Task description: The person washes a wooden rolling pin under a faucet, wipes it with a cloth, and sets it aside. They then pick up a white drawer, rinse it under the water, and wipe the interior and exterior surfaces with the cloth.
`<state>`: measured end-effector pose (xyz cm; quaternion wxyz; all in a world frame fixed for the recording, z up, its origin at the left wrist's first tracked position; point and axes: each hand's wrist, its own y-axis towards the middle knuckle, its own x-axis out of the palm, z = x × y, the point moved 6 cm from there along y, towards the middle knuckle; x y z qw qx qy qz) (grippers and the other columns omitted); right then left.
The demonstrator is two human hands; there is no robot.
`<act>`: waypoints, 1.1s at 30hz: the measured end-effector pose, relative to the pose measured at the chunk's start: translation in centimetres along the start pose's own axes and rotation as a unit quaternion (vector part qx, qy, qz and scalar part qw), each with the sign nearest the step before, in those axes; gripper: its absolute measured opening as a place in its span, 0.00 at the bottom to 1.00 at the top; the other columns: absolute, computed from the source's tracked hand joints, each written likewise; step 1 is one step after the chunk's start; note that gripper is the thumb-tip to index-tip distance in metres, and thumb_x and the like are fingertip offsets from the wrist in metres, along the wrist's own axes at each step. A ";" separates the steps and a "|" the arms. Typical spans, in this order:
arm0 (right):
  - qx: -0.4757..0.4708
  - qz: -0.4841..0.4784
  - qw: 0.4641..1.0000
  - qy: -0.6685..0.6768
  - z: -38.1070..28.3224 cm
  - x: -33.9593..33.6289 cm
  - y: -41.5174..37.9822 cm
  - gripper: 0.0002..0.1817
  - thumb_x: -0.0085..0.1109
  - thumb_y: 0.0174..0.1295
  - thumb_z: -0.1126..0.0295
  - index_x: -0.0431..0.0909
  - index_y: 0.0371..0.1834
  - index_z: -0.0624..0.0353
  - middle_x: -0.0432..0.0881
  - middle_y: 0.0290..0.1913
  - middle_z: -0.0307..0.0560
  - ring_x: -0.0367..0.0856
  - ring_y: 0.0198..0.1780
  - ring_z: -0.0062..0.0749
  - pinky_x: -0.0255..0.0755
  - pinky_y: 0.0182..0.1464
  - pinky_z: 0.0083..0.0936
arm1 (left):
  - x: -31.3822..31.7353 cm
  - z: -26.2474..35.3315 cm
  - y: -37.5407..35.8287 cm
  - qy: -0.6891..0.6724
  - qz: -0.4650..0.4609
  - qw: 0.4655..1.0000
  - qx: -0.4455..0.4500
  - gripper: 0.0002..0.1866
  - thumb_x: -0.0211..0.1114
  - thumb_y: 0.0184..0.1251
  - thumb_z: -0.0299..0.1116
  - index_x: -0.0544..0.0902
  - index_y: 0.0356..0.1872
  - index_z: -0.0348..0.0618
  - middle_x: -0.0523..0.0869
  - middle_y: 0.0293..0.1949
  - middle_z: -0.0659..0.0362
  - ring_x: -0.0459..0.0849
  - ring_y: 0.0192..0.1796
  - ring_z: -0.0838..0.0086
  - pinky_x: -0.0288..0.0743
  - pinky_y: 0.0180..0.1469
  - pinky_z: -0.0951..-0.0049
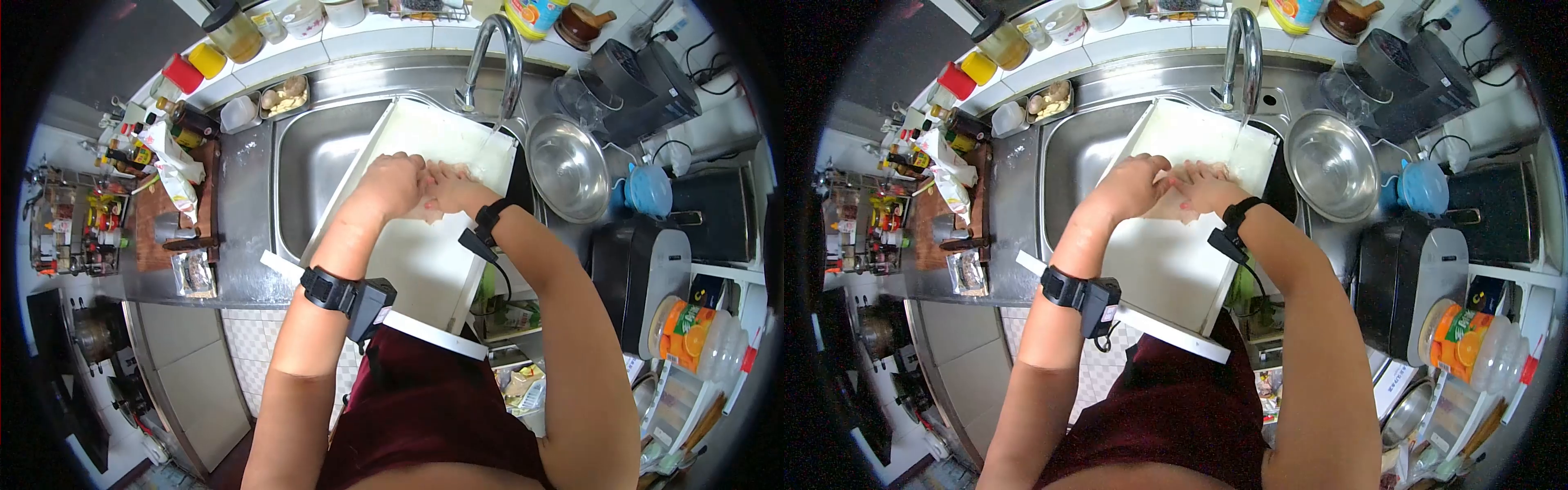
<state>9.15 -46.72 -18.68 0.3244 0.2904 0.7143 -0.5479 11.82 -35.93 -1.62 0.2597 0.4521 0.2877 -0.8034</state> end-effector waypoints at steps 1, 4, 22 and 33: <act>0.025 -0.012 1.000 0.010 0.7 -0.6 0.7 0.35 0.47 0.63 0.44 0.49 0.72 0.33 0.32 0.76 0.49 0.34 0.75 0.52 0.40 0.69 0.59 | 0.3 0.0 0.3 -0.006 -0.013 1.000 -0.007 0.17 0.58 0.64 0.41 0.80 0.48 0.41 0.81 0.46 0.46 0.77 0.51 0.52 0.70 0.55 0.60; 0.056 0.029 0.997 -0.034 1.7 -2.9 2.3 0.34 0.47 0.63 0.46 0.50 0.72 0.31 0.34 0.76 0.48 0.34 0.75 0.51 0.42 0.69 0.57 | 0.3 0.1 0.2 -0.036 -0.022 0.999 -0.021 0.17 0.58 0.65 0.40 0.79 0.49 0.41 0.81 0.46 0.46 0.76 0.52 0.52 0.69 0.56 0.61; 0.077 0.117 0.981 0.131 0.3 -4.3 8.5 0.30 0.47 0.61 0.46 0.65 0.66 0.43 0.59 0.70 0.49 0.46 0.74 0.46 0.33 0.72 0.47 | 1.6 -2.8 1.4 -0.032 0.029 0.999 -0.025 0.16 0.58 0.65 0.37 0.79 0.49 0.39 0.81 0.47 0.46 0.76 0.53 0.52 0.69 0.56 0.61; -0.177 0.085 0.974 0.113 -9.8 1.8 7.1 0.26 0.47 0.62 0.49 0.68 0.64 0.41 0.63 0.68 0.49 0.50 0.72 0.46 0.39 0.70 0.49 | 2.5 -3.2 2.2 -0.040 0.012 0.999 -0.023 0.14 0.58 0.64 0.36 0.79 0.46 0.40 0.82 0.43 0.45 0.79 0.48 0.51 0.72 0.51 0.61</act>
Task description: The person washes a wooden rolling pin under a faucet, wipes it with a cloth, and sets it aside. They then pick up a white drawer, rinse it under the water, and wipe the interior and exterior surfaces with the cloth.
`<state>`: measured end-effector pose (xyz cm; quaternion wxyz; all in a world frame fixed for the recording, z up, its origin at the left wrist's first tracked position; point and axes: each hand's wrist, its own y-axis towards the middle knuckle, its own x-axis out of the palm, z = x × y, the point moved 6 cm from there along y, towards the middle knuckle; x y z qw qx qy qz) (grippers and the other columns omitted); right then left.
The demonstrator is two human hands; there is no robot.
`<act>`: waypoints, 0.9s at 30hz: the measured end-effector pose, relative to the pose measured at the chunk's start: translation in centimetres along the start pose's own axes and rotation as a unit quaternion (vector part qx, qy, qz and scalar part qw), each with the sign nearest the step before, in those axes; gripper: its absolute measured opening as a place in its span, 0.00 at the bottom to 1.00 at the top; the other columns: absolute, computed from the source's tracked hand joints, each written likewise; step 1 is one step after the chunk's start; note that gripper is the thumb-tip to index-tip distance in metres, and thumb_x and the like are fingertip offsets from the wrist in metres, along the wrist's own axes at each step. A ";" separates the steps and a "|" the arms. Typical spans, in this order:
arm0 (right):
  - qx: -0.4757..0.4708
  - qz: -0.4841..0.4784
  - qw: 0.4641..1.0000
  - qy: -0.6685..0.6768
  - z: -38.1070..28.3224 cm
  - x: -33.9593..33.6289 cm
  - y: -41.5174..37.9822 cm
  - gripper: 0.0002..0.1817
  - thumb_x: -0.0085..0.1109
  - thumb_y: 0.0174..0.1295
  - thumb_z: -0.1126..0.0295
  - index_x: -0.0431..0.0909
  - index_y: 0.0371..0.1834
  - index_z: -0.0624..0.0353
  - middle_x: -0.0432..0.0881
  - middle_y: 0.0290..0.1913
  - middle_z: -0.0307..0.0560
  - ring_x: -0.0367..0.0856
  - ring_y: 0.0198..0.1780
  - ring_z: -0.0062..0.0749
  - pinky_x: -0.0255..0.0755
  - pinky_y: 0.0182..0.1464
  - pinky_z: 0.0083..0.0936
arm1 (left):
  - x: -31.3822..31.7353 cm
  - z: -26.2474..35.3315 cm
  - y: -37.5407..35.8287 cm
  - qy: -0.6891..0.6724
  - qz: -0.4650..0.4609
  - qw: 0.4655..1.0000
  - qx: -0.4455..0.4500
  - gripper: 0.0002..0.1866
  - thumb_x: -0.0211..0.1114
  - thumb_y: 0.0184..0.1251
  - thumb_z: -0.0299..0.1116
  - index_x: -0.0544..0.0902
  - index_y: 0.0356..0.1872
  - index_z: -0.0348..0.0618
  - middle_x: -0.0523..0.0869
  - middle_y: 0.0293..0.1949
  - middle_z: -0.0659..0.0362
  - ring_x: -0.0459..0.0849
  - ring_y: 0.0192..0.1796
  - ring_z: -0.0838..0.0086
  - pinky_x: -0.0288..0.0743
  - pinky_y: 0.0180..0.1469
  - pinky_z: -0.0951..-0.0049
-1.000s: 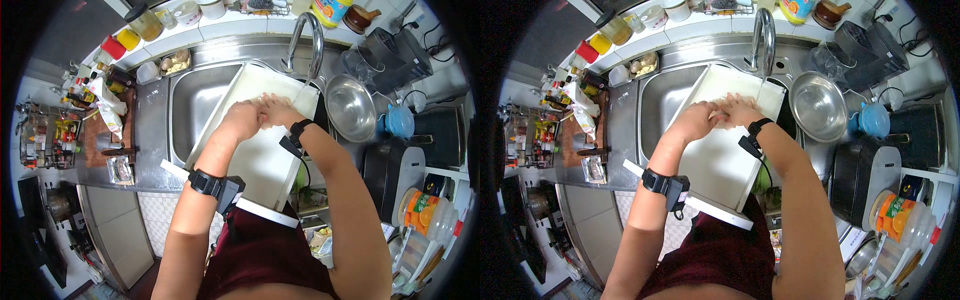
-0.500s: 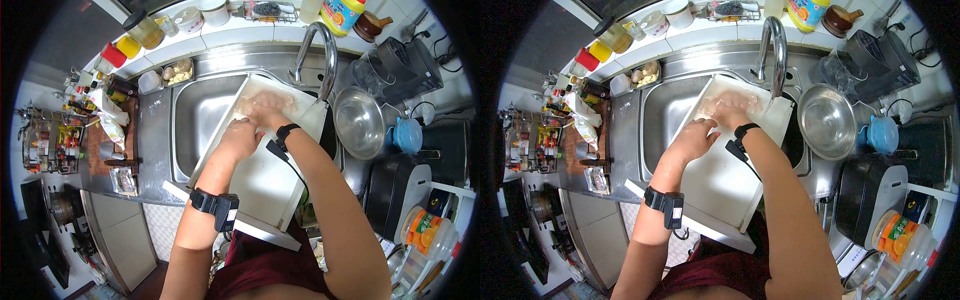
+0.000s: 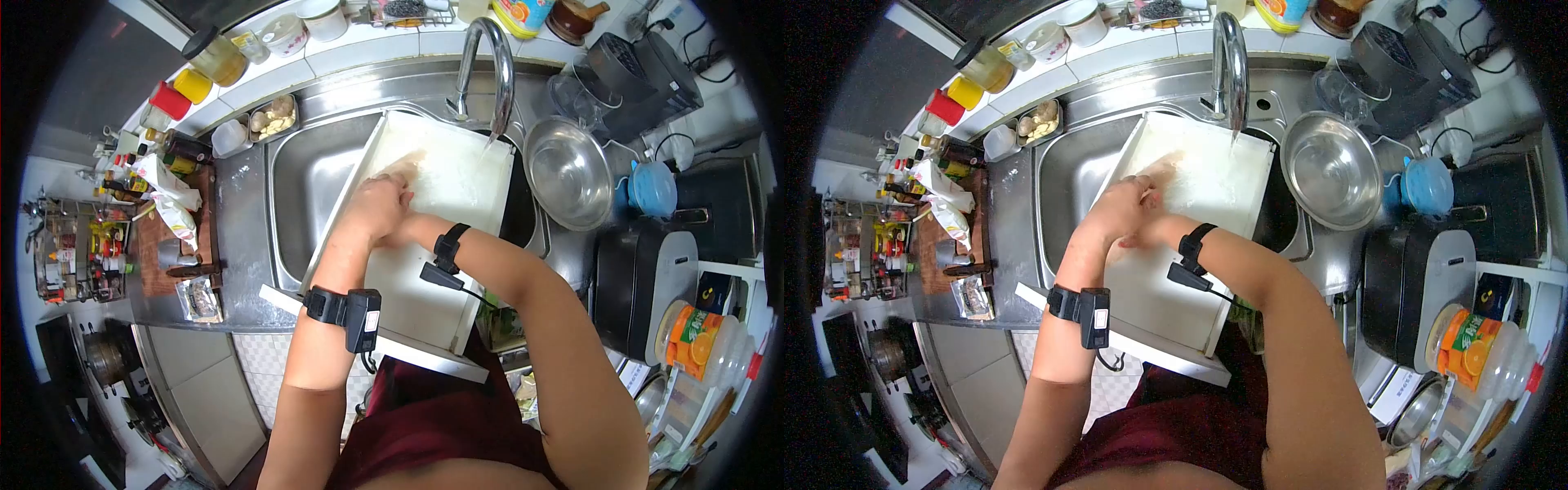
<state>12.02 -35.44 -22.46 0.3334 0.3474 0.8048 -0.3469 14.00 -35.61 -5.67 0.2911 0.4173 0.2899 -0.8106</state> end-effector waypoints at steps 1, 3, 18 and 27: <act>-0.037 -0.009 0.999 0.009 -1.1 0.8 0.0 0.26 0.47 0.62 0.49 0.68 0.64 0.40 0.63 0.68 0.49 0.51 0.71 0.46 0.40 0.69 0.49 | 0.0 0.0 0.0 0.007 0.003 1.000 -0.002 0.14 0.58 0.64 0.36 0.79 0.46 0.39 0.82 0.43 0.45 0.79 0.47 0.51 0.73 0.50 0.61; -0.090 -0.044 0.994 0.031 -3.3 1.5 -0.7 0.25 0.47 0.62 0.50 0.68 0.63 0.40 0.64 0.67 0.49 0.52 0.71 0.46 0.41 0.69 0.49 | 0.4 -0.2 -0.1 -0.013 -0.002 1.000 -0.014 0.14 0.57 0.65 0.37 0.79 0.47 0.40 0.82 0.43 0.45 0.80 0.47 0.51 0.73 0.50 0.61; -0.265 -0.203 0.940 -0.067 -8.6 0.6 -12.2 0.17 0.44 0.63 0.50 0.82 0.47 0.35 0.46 0.75 0.42 0.31 0.75 0.52 0.33 0.67 0.66 | 2.4 -0.5 0.2 0.020 -0.086 0.996 -0.019 0.15 0.56 0.65 0.38 0.80 0.47 0.39 0.82 0.45 0.44 0.79 0.49 0.51 0.72 0.53 0.60; -0.070 -0.212 0.972 0.069 1.3 -2.1 -17.3 0.15 0.49 0.63 0.53 0.83 0.36 0.45 0.50 0.74 0.41 0.39 0.74 0.57 0.39 0.69 0.55 | 2.0 -0.5 0.3 0.032 -0.083 0.996 -0.004 0.16 0.56 0.66 0.38 0.79 0.48 0.39 0.81 0.45 0.44 0.79 0.50 0.51 0.71 0.53 0.59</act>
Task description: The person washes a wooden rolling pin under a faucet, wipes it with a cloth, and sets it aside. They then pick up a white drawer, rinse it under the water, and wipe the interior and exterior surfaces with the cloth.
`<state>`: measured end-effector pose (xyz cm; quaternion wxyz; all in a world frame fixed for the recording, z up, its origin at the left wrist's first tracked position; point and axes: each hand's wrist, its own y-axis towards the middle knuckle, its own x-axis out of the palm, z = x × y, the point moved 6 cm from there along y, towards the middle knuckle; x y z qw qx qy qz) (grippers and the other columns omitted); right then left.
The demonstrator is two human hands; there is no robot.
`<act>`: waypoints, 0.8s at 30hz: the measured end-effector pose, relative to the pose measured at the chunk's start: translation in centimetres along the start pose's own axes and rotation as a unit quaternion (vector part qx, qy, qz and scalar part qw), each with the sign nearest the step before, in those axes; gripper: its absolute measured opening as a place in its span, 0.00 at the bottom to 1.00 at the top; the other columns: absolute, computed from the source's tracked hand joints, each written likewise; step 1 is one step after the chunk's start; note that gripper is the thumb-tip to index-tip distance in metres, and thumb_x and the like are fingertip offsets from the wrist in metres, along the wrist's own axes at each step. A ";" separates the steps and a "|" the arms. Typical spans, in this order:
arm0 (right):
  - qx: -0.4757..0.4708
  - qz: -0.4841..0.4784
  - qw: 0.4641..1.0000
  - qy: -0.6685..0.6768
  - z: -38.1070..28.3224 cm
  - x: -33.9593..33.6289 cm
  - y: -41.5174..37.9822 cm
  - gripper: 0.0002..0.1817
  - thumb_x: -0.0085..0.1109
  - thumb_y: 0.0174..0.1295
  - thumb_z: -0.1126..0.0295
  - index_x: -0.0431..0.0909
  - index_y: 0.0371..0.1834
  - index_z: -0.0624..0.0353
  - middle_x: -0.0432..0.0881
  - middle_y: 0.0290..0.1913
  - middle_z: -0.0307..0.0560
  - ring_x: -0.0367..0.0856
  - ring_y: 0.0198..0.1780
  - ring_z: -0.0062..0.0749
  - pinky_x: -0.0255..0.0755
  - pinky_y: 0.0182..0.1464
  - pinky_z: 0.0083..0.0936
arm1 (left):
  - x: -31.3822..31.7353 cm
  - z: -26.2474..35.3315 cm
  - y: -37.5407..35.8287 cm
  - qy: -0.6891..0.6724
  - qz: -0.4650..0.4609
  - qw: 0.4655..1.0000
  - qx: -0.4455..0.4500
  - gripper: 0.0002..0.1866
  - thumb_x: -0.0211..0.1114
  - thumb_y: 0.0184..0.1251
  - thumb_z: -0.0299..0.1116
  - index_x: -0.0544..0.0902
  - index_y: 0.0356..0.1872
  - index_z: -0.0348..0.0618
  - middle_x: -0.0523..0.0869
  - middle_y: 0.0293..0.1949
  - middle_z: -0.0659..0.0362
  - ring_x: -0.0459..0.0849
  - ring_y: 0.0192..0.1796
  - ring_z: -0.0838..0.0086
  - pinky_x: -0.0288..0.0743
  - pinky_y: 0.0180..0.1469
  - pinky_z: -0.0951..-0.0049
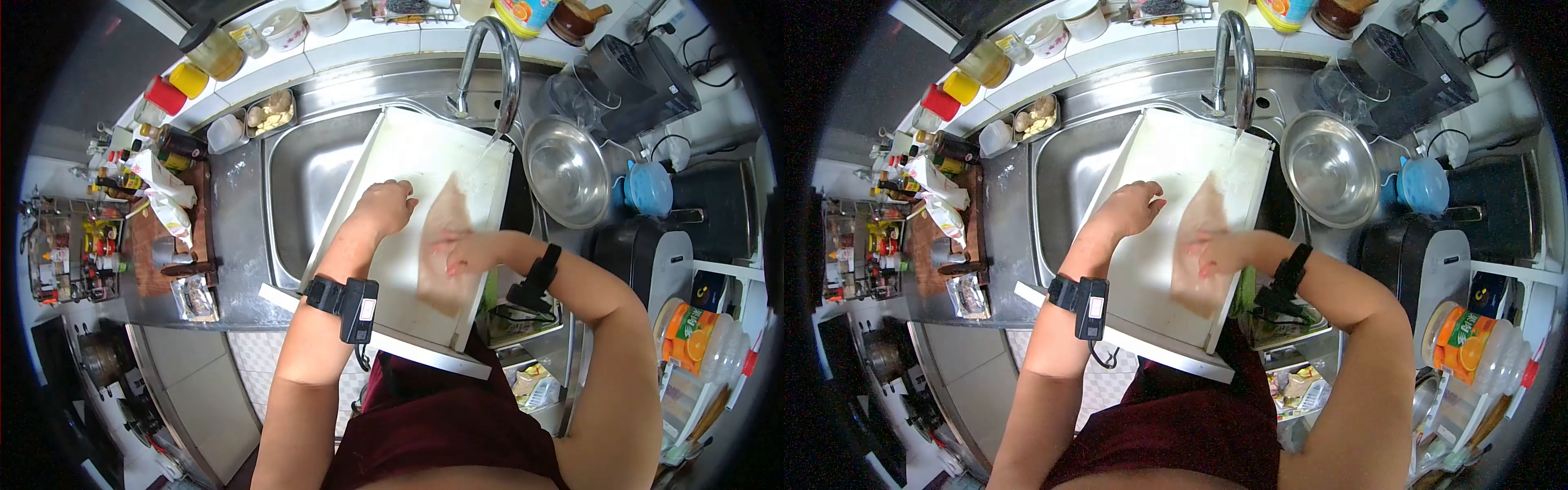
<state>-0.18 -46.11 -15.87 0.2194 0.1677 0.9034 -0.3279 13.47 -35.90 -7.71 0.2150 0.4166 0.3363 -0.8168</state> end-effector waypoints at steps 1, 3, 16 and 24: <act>0.046 0.010 0.999 -0.022 1.2 -0.8 0.0 0.15 0.49 0.63 0.52 0.82 0.38 0.46 0.50 0.74 0.42 0.40 0.74 0.59 0.40 0.69 0.55 | -0.1 0.1 -0.1 0.001 0.000 1.000 -0.001 0.16 0.56 0.66 0.38 0.79 0.48 0.39 0.81 0.46 0.44 0.79 0.50 0.51 0.71 0.54 0.60; 0.137 0.032 0.988 -0.068 3.6 -2.6 -0.2 0.16 0.50 0.62 0.51 0.80 0.41 0.47 0.52 0.73 0.44 0.41 0.73 0.62 0.42 0.70 0.53 | -0.2 0.2 -0.1 -0.006 -0.006 1.000 -0.015 0.16 0.56 0.66 0.38 0.79 0.48 0.39 0.81 0.46 0.45 0.79 0.50 0.52 0.71 0.54 0.60; 0.322 0.212 0.923 0.002 10.9 -11.6 7.8 0.37 0.46 0.59 0.38 0.60 0.65 0.51 0.59 0.69 0.52 0.47 0.72 0.55 0.42 0.70 0.50 | -0.9 0.3 -0.3 -0.009 0.001 0.999 -0.031 0.16 0.56 0.66 0.38 0.79 0.49 0.40 0.81 0.46 0.46 0.78 0.51 0.53 0.71 0.54 0.60; 0.249 0.203 0.946 0.030 10.1 -15.1 14.2 0.34 0.39 0.61 0.38 0.67 0.64 0.47 0.59 0.70 0.47 0.54 0.70 0.53 0.38 0.72 0.45 | -0.7 -0.6 -0.2 -0.019 0.011 0.999 -0.037 0.16 0.56 0.66 0.37 0.78 0.50 0.40 0.82 0.46 0.46 0.78 0.51 0.54 0.71 0.54 0.61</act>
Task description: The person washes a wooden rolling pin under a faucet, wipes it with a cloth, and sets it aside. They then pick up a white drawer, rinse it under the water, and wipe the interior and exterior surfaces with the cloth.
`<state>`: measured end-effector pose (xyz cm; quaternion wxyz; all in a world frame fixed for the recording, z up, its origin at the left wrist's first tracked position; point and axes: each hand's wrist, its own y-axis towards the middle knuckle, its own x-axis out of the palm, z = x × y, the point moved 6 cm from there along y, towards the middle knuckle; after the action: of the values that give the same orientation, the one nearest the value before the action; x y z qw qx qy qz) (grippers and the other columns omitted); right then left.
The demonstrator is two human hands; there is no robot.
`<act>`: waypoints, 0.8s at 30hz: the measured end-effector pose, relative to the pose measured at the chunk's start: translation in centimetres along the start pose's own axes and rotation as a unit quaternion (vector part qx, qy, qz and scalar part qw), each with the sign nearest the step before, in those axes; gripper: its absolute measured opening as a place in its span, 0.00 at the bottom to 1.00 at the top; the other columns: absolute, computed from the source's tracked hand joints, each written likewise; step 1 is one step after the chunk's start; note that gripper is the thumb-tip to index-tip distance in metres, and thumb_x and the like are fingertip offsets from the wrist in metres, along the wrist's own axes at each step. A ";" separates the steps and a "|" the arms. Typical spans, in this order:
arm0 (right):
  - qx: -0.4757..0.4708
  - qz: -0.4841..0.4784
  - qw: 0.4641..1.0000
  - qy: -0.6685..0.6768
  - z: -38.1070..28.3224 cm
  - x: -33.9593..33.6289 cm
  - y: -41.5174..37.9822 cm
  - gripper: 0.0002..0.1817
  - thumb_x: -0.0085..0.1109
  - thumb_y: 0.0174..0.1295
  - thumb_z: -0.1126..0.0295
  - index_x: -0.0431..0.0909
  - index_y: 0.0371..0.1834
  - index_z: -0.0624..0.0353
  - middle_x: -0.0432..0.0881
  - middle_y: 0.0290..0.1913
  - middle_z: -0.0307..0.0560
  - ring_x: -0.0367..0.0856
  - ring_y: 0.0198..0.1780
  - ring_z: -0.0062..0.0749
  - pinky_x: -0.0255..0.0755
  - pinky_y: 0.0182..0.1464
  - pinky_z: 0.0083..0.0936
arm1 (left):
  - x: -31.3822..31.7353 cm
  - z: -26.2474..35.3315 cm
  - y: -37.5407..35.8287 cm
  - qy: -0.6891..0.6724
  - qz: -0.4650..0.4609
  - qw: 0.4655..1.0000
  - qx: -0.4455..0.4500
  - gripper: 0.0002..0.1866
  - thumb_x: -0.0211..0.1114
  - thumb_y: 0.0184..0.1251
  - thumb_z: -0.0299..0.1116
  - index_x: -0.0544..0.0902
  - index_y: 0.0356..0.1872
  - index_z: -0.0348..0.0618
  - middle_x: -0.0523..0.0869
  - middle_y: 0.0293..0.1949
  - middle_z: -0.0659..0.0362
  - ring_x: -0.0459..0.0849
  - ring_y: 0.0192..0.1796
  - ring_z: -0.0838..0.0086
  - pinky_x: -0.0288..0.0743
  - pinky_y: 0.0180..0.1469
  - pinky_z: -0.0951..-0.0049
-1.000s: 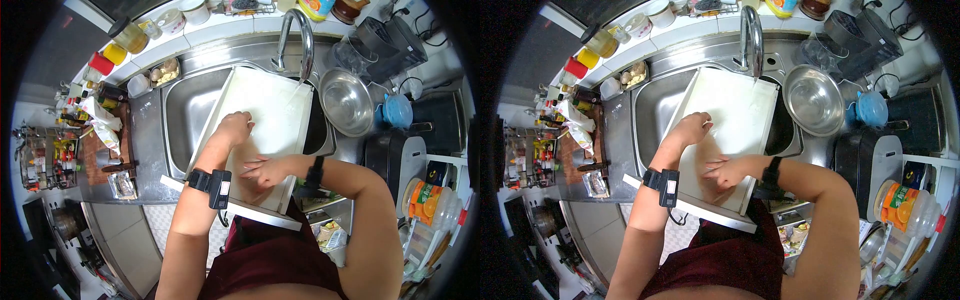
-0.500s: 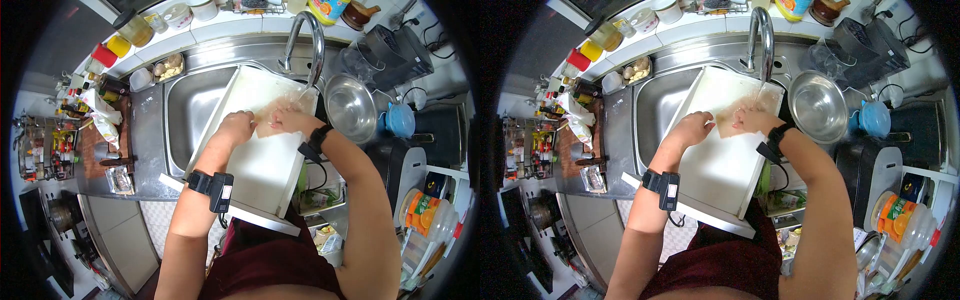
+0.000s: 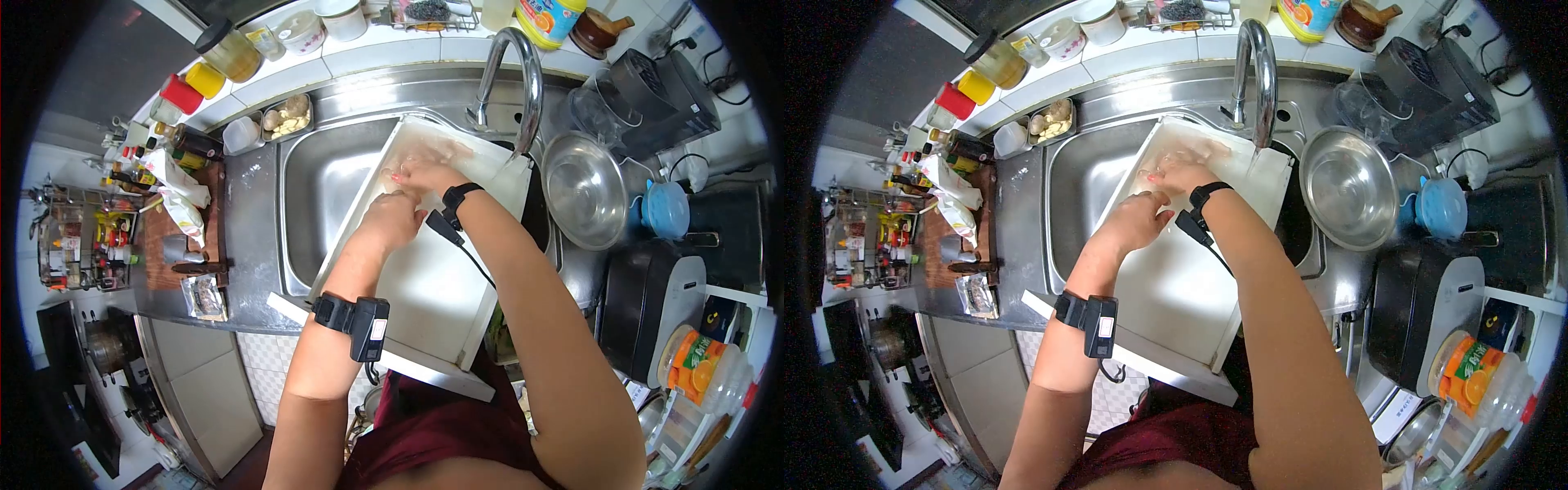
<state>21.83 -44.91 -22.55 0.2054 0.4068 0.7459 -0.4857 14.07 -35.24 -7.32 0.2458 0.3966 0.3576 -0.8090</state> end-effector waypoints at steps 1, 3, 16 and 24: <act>-0.006 0.016 1.000 -0.005 -0.4 0.0 0.0 0.34 0.38 0.62 0.38 0.67 0.64 0.47 0.57 0.71 0.45 0.52 0.71 0.52 0.38 0.71 0.48 | 0.0 -0.1 0.0 0.001 0.005 1.000 0.002 0.16 0.56 0.66 0.37 0.77 0.50 0.40 0.82 0.46 0.46 0.78 0.51 0.54 0.71 0.54 0.61; -0.014 0.045 0.999 -0.017 -1.3 0.2 -0.8 0.34 0.38 0.62 0.38 0.67 0.64 0.46 0.53 0.73 0.43 0.49 0.73 0.50 0.38 0.70 0.54 | 0.1 -0.2 0.2 -0.003 0.003 1.000 0.003 0.15 0.56 0.66 0.37 0.77 0.50 0.42 0.81 0.47 0.46 0.78 0.52 0.54 0.70 0.54 0.61; -0.303 0.039 0.951 0.049 -7.2 7.1 -8.0 0.22 0.54 0.56 0.49 0.74 0.51 0.47 0.73 0.58 0.44 0.69 0.57 0.33 0.64 0.58 0.27 | 1.1 -0.6 0.6 -0.008 -0.042 0.999 -0.031 0.13 0.55 0.65 0.37 0.82 0.42 0.43 0.83 0.41 0.46 0.81 0.45 0.53 0.73 0.49 0.60; -0.331 -0.111 0.935 -0.056 -13.1 8.3 -16.9 0.15 0.55 0.55 0.62 0.79 0.45 0.52 0.68 0.64 0.46 0.51 0.71 0.35 0.37 0.67 0.60 | 0.6 0.0 0.6 -0.005 0.002 1.000 0.007 0.14 0.56 0.66 0.38 0.80 0.45 0.40 0.84 0.39 0.45 0.82 0.44 0.53 0.74 0.47 0.61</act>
<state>4.52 -33.22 -13.15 0.3150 0.2024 0.8920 -0.2534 14.12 -35.67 -8.00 0.2466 0.3953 0.3498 -0.8128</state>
